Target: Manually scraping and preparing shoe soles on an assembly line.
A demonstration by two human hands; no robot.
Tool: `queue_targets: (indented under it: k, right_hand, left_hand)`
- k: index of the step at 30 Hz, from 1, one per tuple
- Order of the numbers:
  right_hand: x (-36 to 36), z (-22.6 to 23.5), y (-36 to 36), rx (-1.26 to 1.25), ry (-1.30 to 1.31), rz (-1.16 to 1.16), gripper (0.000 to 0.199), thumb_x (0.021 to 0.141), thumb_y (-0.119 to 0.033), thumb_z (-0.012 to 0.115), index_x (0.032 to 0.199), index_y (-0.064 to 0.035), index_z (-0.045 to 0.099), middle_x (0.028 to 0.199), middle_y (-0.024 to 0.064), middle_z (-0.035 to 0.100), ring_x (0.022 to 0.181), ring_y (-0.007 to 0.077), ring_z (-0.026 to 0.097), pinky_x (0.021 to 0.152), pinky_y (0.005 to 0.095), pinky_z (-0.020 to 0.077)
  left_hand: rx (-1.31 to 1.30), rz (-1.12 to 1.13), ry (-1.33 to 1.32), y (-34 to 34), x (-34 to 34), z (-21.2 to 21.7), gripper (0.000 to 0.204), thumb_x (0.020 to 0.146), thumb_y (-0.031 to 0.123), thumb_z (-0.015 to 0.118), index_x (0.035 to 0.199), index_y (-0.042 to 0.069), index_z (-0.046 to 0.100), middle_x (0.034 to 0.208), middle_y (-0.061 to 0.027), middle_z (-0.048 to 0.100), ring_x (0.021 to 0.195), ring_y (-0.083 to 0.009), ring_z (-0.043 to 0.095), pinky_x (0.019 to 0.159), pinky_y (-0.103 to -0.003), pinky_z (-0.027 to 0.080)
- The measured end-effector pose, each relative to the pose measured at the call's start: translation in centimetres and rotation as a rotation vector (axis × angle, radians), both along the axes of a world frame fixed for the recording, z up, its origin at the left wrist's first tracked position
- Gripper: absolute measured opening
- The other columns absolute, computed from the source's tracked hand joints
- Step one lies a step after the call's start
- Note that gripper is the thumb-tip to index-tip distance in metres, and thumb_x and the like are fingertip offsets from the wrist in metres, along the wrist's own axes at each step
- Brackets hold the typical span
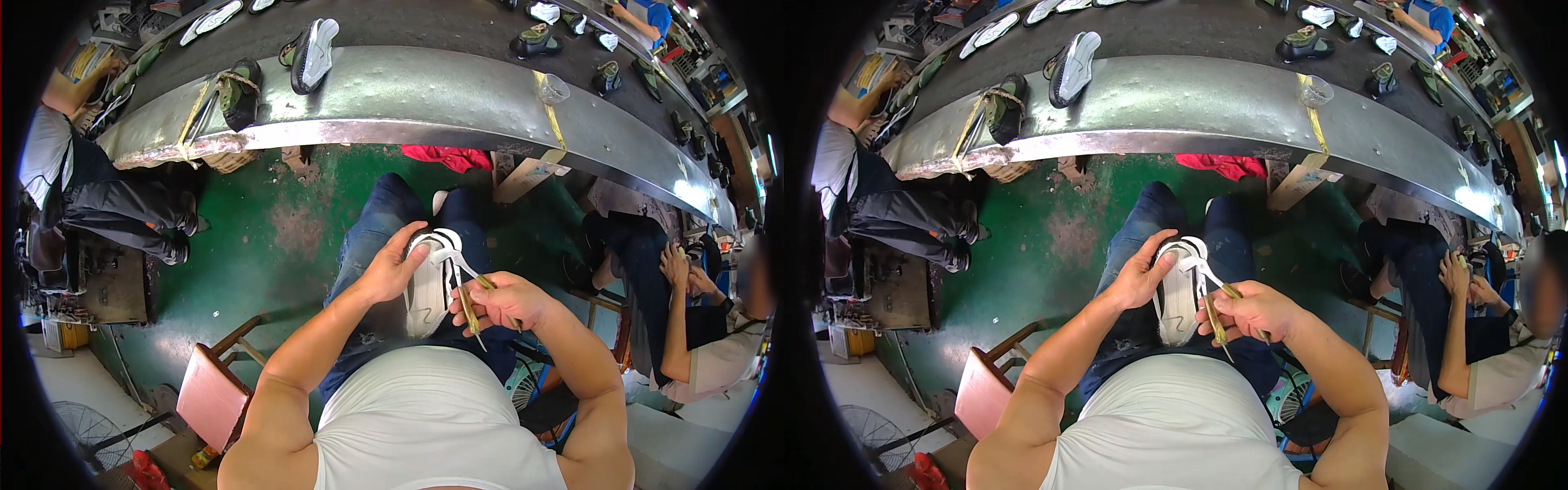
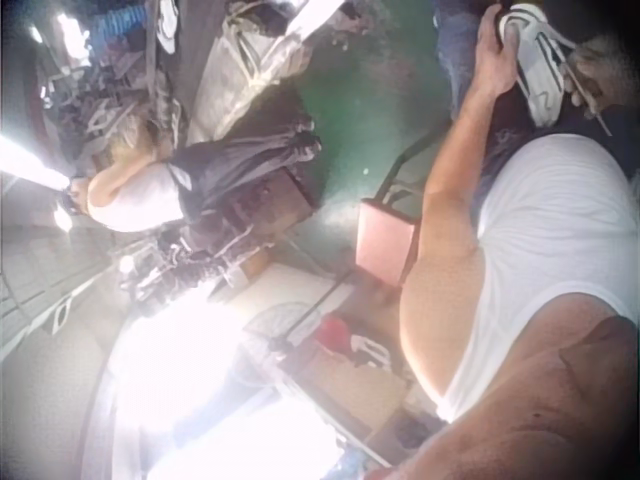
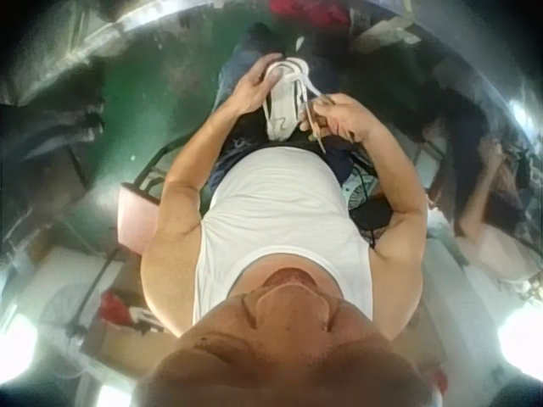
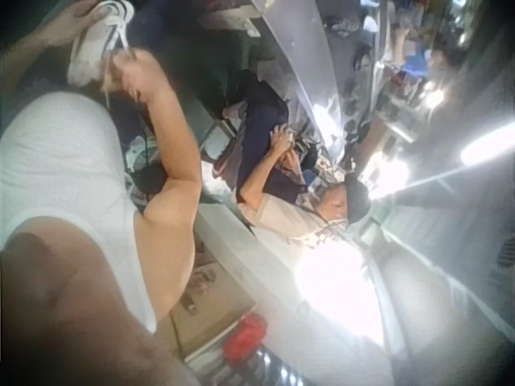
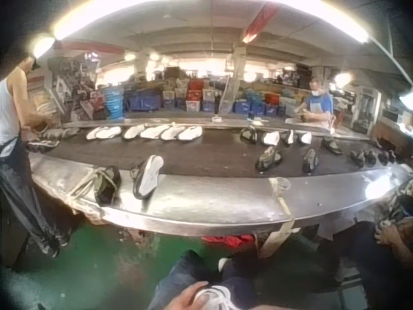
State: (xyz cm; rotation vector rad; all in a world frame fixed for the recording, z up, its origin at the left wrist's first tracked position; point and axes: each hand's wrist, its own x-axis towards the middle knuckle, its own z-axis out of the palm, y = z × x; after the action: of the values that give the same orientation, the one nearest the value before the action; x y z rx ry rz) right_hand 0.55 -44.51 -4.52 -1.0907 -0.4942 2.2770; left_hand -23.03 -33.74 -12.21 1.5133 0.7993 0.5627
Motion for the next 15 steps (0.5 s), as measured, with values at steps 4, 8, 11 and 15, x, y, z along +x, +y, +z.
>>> queue_targets:
  k: [4,8,11,15]
  right_hand:
    - [-0.3,0.0,0.6,0.064,-0.361,0.117,0.022,0.104,-0.021,0.052,0.107,0.0005,0.058,0.088,0.0098,0.065,0.075,0.0193,0.066,0.069,0.0342,0.0570]
    - [-1.2,-4.2,0.1,0.405,-0.862,0.149,0.028,0.102,-0.023,0.054,0.085,-0.0017,0.057,0.062,0.0060,0.061,0.053,0.0165,0.061,0.054,0.0320,0.0501]
    - [-2.6,-9.8,-0.1,0.714,-1.111,-0.005,0.026,0.098,-0.024,0.060,0.090,0.0013,0.060,0.068,0.0166,0.065,0.061,0.0341,0.065,0.060,0.0423,0.0512]
    - [-3.3,-10.8,-0.7,0.736,-1.185,-0.054,0.025,0.096,-0.022,0.061,0.097,0.0029,0.060,0.082,0.0254,0.067,0.078,0.0465,0.064,0.068,0.0495,0.0511]
  left_hand:
    - [-0.072,-0.031,-0.020,0.5,0.7,-0.7,0.044,0.105,0.026,0.053,0.145,0.008,0.044,0.121,-0.0064,0.062,0.113,-0.0138,0.055,0.101,-0.030,0.043]
    - [-0.079,-0.016,-0.052,1.2,1.0,-3.5,0.041,0.105,0.024,0.053,0.142,0.007,0.047,0.120,-0.0054,0.062,0.111,-0.0133,0.056,0.100,-0.030,0.044]
    - [-0.076,0.052,-0.073,1.9,1.5,-5.8,0.037,0.105,0.020,0.053,0.139,0.007,0.051,0.118,-0.0045,0.062,0.109,-0.0123,0.055,0.099,-0.029,0.044]
    - [-0.191,0.048,-0.103,2.4,1.2,-5.9,0.036,0.103,0.014,0.055,0.138,0.007,0.052,0.119,-0.0036,0.062,0.110,-0.0127,0.056,0.099,-0.029,0.044]
